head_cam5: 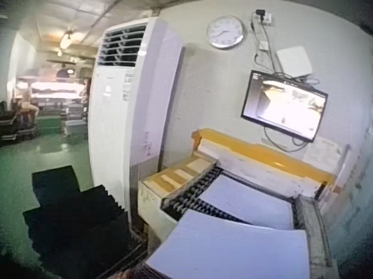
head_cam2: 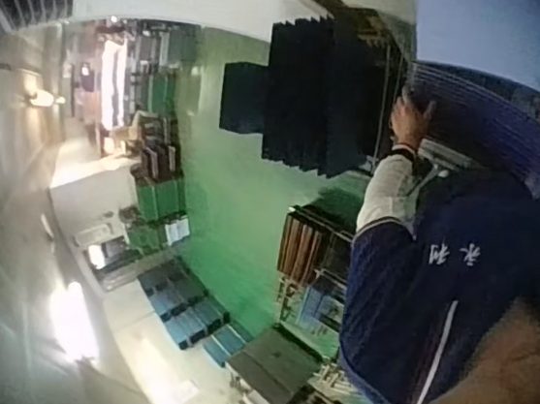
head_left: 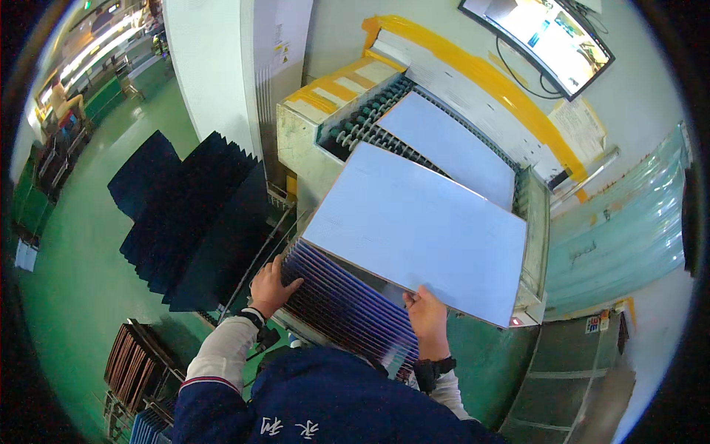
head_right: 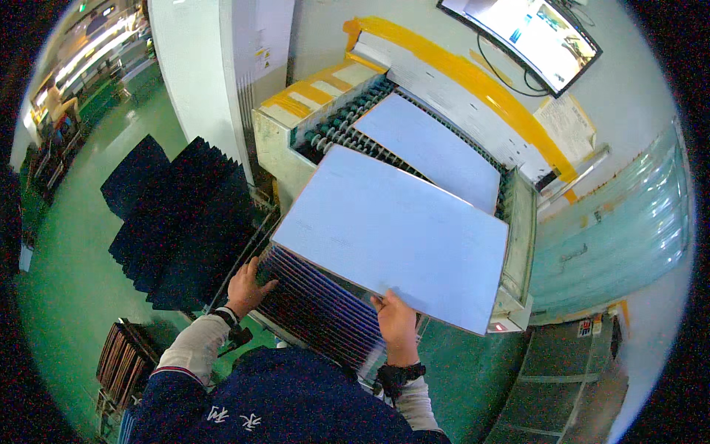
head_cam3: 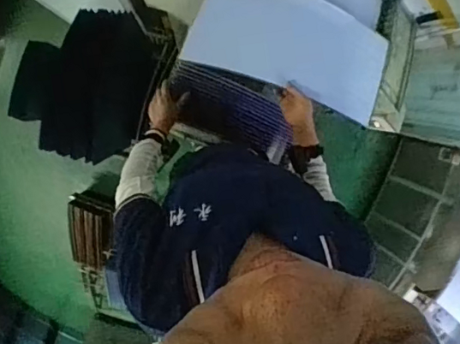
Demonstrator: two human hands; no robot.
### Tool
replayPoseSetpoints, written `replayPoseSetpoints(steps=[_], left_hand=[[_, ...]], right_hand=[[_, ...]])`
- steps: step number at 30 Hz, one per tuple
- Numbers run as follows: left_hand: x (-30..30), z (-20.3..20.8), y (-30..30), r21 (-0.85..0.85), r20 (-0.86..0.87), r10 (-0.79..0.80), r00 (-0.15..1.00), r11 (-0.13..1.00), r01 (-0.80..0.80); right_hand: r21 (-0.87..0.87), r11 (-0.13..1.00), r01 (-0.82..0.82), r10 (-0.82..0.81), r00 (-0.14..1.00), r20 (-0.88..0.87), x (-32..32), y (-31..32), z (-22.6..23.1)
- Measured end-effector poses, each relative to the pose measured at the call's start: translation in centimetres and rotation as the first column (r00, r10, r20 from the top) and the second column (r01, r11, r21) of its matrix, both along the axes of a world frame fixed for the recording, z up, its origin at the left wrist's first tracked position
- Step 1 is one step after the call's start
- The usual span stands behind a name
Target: Feeding material sheets into an industrial roller machine for processing.
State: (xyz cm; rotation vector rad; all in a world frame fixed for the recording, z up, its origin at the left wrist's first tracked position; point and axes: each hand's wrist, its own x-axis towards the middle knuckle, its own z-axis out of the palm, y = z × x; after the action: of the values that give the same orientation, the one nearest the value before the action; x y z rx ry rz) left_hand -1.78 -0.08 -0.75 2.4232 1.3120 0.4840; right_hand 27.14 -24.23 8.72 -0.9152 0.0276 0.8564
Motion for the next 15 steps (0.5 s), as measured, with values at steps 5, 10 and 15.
replayPoseSetpoints(steps=[5,10,15], left_hand=[[0.4,0.1,0.1,-0.026,-0.007,0.001,1.000,1.000,-0.001],[0.7,0.5,-0.1,-0.030,0.010,-0.008,1.000,1.000,0.008],[0.7,0.5,-0.1,-0.064,-0.045,0.015,0.999,0.998,-0.018]], right_hand=[[0.045,0.998,-0.051,0.055,0.995,-0.086,-0.8,1.2,-0.4],[0.103,0.992,-0.068,0.089,0.972,-0.218,-0.7,1.7,-3.5],[0.147,0.989,-0.036,0.068,0.973,-0.220,0.0,3.3,-3.1]])
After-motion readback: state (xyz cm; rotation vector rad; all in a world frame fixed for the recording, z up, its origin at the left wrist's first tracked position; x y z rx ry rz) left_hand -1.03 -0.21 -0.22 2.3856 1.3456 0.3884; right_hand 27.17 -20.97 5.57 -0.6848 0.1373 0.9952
